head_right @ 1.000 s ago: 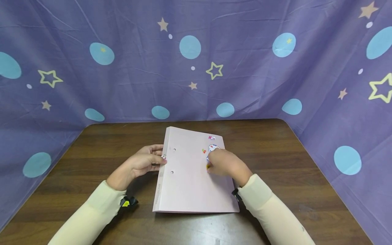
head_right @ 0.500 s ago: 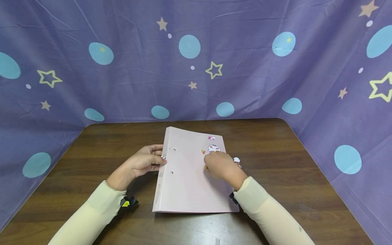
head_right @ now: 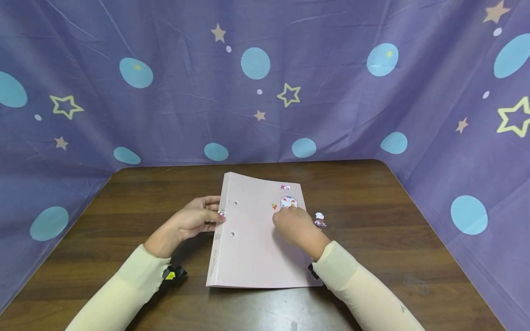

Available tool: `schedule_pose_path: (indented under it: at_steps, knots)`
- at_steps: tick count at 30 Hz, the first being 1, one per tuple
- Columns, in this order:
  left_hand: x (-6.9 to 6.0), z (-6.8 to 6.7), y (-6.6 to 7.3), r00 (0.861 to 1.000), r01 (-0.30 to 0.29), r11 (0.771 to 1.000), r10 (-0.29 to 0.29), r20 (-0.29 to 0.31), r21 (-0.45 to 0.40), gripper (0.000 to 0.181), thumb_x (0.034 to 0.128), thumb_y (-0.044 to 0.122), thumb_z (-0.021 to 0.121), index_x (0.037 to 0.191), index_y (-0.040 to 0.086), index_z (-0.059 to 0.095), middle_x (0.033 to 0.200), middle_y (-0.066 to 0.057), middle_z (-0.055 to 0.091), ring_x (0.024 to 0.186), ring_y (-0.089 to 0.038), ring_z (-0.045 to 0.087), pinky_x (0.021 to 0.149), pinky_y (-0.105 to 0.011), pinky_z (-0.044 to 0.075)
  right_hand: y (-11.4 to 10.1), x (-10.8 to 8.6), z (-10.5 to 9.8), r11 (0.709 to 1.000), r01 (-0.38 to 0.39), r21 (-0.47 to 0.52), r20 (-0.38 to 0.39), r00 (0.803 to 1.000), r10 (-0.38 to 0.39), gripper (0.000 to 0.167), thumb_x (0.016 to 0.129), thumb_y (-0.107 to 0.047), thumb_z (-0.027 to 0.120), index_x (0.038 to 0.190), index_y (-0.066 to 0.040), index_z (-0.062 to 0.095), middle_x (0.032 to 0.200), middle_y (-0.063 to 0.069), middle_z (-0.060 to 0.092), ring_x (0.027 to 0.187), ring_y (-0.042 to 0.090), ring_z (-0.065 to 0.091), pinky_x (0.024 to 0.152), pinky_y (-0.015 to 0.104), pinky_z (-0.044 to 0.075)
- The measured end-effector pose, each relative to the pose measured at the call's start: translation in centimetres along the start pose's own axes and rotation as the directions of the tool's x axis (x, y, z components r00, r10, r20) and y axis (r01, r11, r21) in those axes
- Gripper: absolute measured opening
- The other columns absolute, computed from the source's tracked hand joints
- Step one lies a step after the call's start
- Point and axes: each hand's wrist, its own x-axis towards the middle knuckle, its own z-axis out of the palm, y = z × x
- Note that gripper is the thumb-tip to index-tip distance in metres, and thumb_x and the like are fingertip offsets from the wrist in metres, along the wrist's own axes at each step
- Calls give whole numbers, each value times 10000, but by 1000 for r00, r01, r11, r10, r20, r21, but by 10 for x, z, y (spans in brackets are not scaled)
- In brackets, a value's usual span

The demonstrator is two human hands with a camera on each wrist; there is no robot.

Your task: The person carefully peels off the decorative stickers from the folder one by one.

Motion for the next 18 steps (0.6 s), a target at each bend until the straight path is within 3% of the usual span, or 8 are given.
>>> schedule_pose_path:
  at_steps: [18]
  knots:
    - [-2, -1, 1, 1000, -8, 1000, 8, 11, 0, 801, 868, -130, 631, 1556, -78, 223, 1341, -267, 542, 969, -217, 646, 843, -381, 579, -4, -4, -3, 1000, -4, -29, -25, 1000, 3, 213, 922, -43, 663, 716, -29, 612, 749, 164, 657, 675, 337, 649, 596, 512, 558]
